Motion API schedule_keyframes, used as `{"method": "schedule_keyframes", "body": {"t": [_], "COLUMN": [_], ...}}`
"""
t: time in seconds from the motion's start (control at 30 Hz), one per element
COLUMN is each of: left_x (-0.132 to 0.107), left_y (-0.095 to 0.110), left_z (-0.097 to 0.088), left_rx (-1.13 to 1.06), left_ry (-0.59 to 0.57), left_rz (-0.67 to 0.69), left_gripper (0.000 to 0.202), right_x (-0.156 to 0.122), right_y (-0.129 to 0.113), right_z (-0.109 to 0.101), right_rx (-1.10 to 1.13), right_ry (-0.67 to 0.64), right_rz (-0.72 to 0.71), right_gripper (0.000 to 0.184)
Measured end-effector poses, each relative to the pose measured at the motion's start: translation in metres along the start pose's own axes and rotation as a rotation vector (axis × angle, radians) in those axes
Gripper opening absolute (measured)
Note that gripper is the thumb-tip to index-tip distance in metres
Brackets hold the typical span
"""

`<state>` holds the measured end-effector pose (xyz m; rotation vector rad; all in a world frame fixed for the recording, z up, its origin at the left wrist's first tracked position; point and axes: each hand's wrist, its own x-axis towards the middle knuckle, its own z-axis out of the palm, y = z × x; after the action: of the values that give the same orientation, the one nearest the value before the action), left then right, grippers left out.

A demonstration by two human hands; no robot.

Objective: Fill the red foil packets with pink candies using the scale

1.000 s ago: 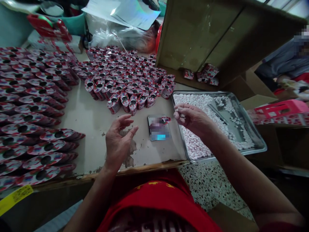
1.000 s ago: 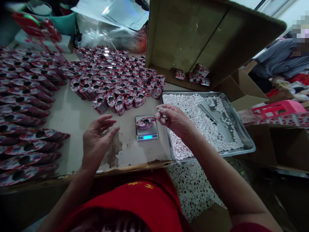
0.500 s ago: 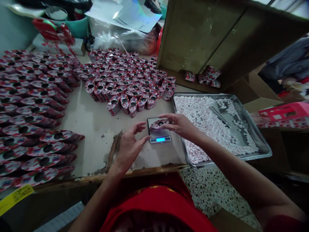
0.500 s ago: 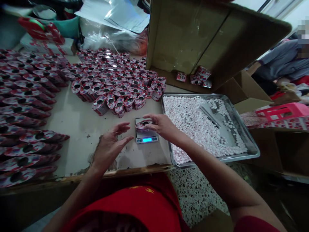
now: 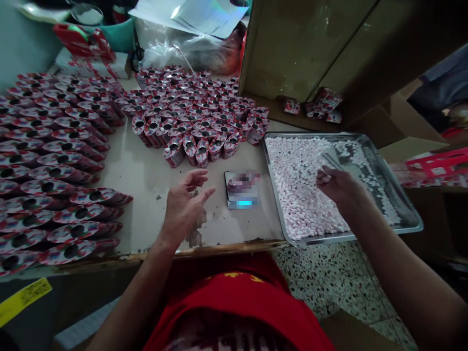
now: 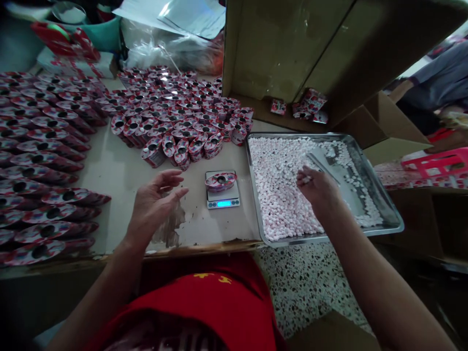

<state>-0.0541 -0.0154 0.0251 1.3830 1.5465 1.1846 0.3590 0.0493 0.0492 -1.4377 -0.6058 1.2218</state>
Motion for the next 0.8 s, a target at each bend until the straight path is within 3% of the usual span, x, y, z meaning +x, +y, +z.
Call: {"method": "schedule_keyframes", "body": {"t": [0.07,0.17,0.37,0.47,0.6,0.8], "left_x": [0.000,0.000,-0.004,-0.007,-0.006,0.001], "left_y": [0.006,0.016,0.022,0.018,0.016,0.016], "left_z": [0.006,0.018,0.026,0.024,0.029,0.037], "left_rx": [0.027,0.052,0.122,0.153,0.197,0.273], "left_ry": [-0.019,-0.084,-0.043,-0.025,-0.051,-0.097], "left_rz": [0.007,0.030,0.058,0.053,0.047,0.075], "left_gripper": [0.042,0.043,0.050,0.055,0.062,0.066], "right_x": [-0.007,-0.026,-0.046,-0.043,-0.044,-0.052], "right_y": [0.011,0.024,0.020,0.013,0.006,0.005], "right_z": [-0.009,0.010,0.088,0.115,0.133,0.144], "right_rx": [0.046,0.073,-0.178,-0.334,-0.485,-0.652], "right_ry": [0.008,-0.122,-0.575,-0.719,-0.837,-0.902], "right_rz": [0.107,0.156,-0.038,-0.101,-0.199,-0.306], "right_gripper": [0.021,0.024,0.045,0.047,0.040,0.035]}}
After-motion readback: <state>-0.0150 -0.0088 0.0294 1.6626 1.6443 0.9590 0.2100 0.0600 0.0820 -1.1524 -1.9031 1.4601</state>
